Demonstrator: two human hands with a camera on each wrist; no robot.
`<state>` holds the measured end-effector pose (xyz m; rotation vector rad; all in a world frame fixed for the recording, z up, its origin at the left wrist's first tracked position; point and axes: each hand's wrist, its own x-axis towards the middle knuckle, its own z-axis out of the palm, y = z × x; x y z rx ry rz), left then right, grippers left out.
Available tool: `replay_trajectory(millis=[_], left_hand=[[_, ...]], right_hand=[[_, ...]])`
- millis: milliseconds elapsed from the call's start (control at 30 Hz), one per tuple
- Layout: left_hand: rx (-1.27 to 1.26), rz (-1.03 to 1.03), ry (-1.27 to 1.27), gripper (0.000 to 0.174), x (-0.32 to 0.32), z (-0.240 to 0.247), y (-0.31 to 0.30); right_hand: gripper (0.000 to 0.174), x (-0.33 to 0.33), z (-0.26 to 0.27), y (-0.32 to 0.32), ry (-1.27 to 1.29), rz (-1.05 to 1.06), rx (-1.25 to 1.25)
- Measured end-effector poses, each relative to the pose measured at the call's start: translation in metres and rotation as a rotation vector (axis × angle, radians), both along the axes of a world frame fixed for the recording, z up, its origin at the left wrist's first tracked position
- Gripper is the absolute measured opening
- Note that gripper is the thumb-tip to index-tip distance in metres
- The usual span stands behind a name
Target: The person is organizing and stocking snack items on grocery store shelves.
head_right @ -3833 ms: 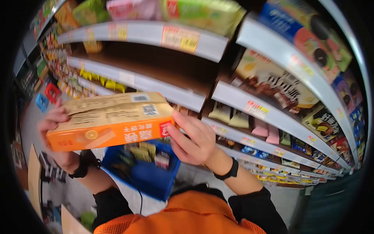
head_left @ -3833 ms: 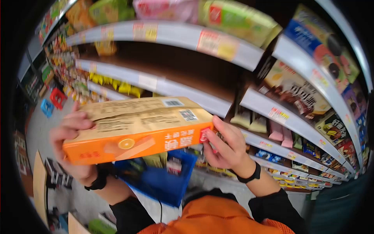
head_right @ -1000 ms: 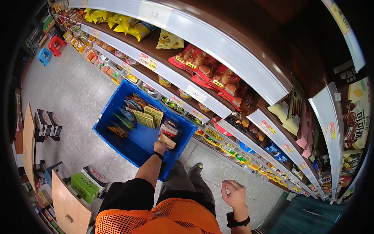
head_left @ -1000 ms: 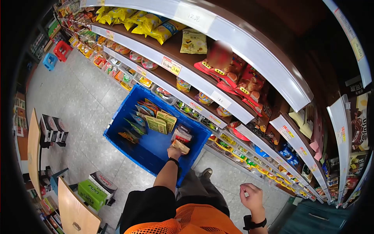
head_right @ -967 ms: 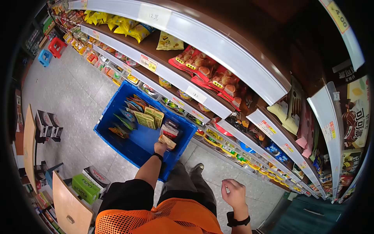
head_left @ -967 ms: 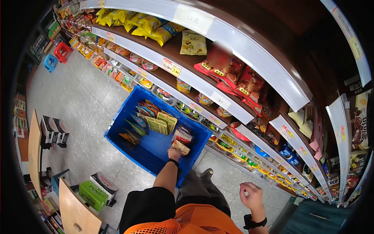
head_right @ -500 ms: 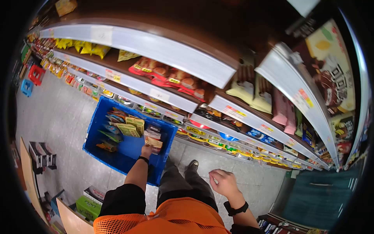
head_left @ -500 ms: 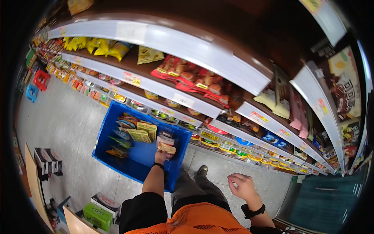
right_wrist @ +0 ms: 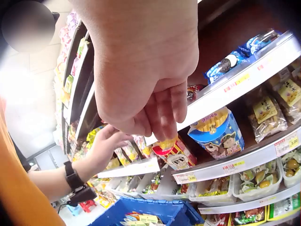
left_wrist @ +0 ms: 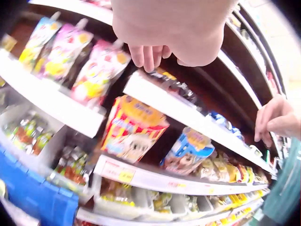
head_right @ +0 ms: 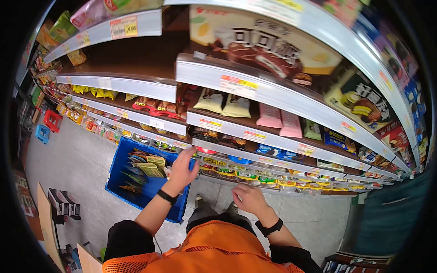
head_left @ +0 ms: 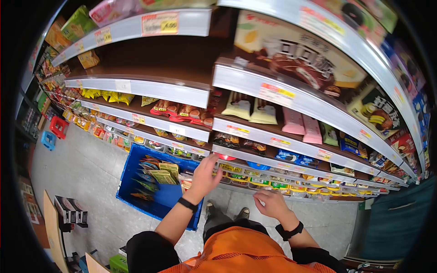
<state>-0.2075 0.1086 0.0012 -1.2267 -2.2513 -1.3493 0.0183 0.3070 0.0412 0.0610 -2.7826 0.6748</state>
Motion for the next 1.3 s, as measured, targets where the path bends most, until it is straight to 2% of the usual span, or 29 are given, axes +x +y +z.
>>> replay_trajectory(millis=[67,133,200,233,333,367,467,500,533,600,667,767,800,867,1000,1133,1200,1267,1300], left_hand=[[0.000,-0.018,0.045,0.047,0.004,0.034,0.037],[-0.034,0.159,0.137,0.061,0.005,0.046,0.073],[-0.109,0.291,0.035,0.064,-0.004,0.045,0.097],[-0.110,0.355,0.087,0.063,-0.012,0.039,0.108],[-0.268,0.535,0.019,0.073,-0.023,0.039,0.127],[-0.453,0.557,-0.177,0.089,-0.025,0.042,0.129],[-0.532,0.624,-0.235,0.091,-0.023,0.048,0.137],[-0.385,0.667,0.027,0.073,-0.033,0.024,0.136],[-0.388,0.668,0.040,0.073,-0.033,0.033,0.136],[-0.406,0.609,-0.200,0.069,-0.028,0.052,0.136],[-0.420,0.637,-0.155,0.062,-0.009,0.063,0.137],[-0.290,0.732,0.166,0.054,0.011,0.051,0.130],[-0.293,0.743,0.162,0.054,0.019,0.052,0.126],[-0.162,0.741,0.308,0.053,0.035,0.053,0.118],[-0.110,0.741,0.197,0.055,0.066,0.053,0.088],[-0.081,0.722,0.226,0.053,0.095,0.062,0.045],[-0.106,0.735,0.224,0.053,0.112,0.067,0.019],[-0.130,0.596,0.172,0.054,0.131,0.069,-0.011],[-0.135,0.573,0.151,0.055,0.139,0.070,-0.025]], right_hand=[[0.005,0.006,0.005,0.012,0.053,0.021,0.000],[0.005,0.019,0.016,0.026,0.088,0.029,0.002],[0.005,0.041,0.020,0.045,0.121,0.004,-0.017],[0.005,0.052,0.021,0.055,0.144,-0.021,-0.035],[0.005,0.093,0.013,0.089,0.143,-0.087,-0.042],[0.005,0.106,0.010,0.099,0.152,-0.084,-0.045],[0.006,0.139,0.000,0.124,0.168,-0.118,-0.039],[0.006,0.147,-0.005,0.130,0.164,-0.133,-0.050],[0.006,0.151,-0.008,0.134,0.159,-0.150,-0.063],[0.005,0.156,-0.008,0.140,0.169,-0.153,-0.073],[0.004,0.160,-0.009,0.143,0.165,-0.148,-0.078],[0.004,0.151,-0.012,0.144,0.208,-0.161,-0.112],[0.004,0.147,-0.013,0.144,0.204,-0.151,-0.104],[0.004,0.136,-0.013,0.141,0.196,-0.129,-0.100],[0.007,0.101,-0.007,0.126,0.212,-0.038,-0.110],[0.009,0.053,0.011,0.089,0.249,0.085,-0.169],[0.032,0.026,0.006,0.066,0.077,0.149,-0.414],[0.068,-0.002,0.016,0.036,-0.260,0.130,-0.839],[0.083,-0.020,0.000,0.025,-0.306,0.158,-0.915]])
